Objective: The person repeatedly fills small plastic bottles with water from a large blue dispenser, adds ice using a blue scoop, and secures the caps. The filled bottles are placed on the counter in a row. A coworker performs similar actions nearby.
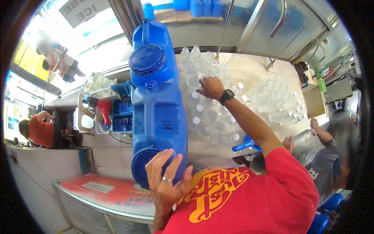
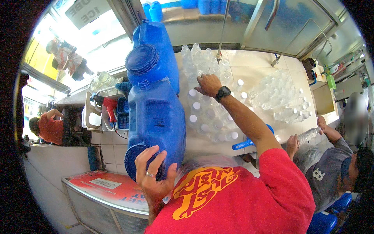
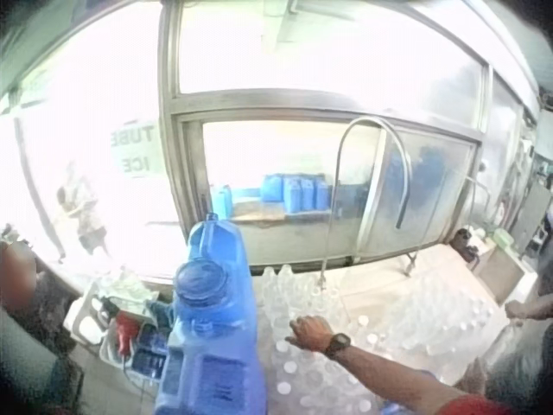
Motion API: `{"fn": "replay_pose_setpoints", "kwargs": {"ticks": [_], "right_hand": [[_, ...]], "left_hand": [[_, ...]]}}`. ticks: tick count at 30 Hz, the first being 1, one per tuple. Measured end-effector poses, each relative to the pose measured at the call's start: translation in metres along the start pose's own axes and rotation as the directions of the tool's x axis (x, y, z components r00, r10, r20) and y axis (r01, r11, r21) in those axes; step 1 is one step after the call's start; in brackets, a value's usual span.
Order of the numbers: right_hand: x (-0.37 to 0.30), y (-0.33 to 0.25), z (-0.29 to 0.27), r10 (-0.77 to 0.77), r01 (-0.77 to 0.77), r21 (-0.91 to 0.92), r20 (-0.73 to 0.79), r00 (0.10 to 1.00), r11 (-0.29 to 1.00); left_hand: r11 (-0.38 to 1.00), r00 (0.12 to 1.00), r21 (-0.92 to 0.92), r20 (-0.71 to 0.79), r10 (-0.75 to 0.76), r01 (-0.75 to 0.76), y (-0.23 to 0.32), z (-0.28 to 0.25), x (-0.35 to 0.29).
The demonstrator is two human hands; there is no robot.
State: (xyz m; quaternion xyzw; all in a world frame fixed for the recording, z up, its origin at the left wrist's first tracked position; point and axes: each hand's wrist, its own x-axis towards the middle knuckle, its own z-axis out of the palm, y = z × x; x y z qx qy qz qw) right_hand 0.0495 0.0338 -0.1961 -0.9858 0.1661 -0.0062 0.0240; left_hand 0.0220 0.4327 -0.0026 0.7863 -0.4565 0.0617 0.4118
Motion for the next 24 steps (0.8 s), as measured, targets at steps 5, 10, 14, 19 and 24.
{"fn": "replay_pose_setpoints", "kwargs": {"ticks": [5,10,14,19,24], "right_hand": [[-0.036,-0.004,-0.053,0.092,-0.062,0.117,-0.267,0.959,0.991],[-0.160,0.011,-0.121,0.403,-0.204,0.466,-0.382,0.832,0.861],[-0.274,0.043,-0.109,0.679,-0.643,0.337,0.015,0.734,0.687],[-0.358,0.100,0.030,0.661,-0.753,0.131,0.401,0.635,0.645],[-0.371,0.124,0.158,0.756,-0.822,0.021,0.380,0.533,0.569]], "left_hand": [[1.000,1.000,0.019,-0.001,0.000,0.000,-0.001,0.001,-0.002],[1.000,1.000,0.014,-0.009,-0.014,0.014,-0.001,0.002,-0.004],[1.000,1.000,0.018,-0.019,-0.003,0.004,-0.001,0.006,-0.004],[0.999,1.000,0.027,-0.022,-0.018,0.019,0.001,0.006,-0.004],[0.999,0.999,0.023,-0.014,-0.049,0.049,0.003,0.004,-0.006]]}}
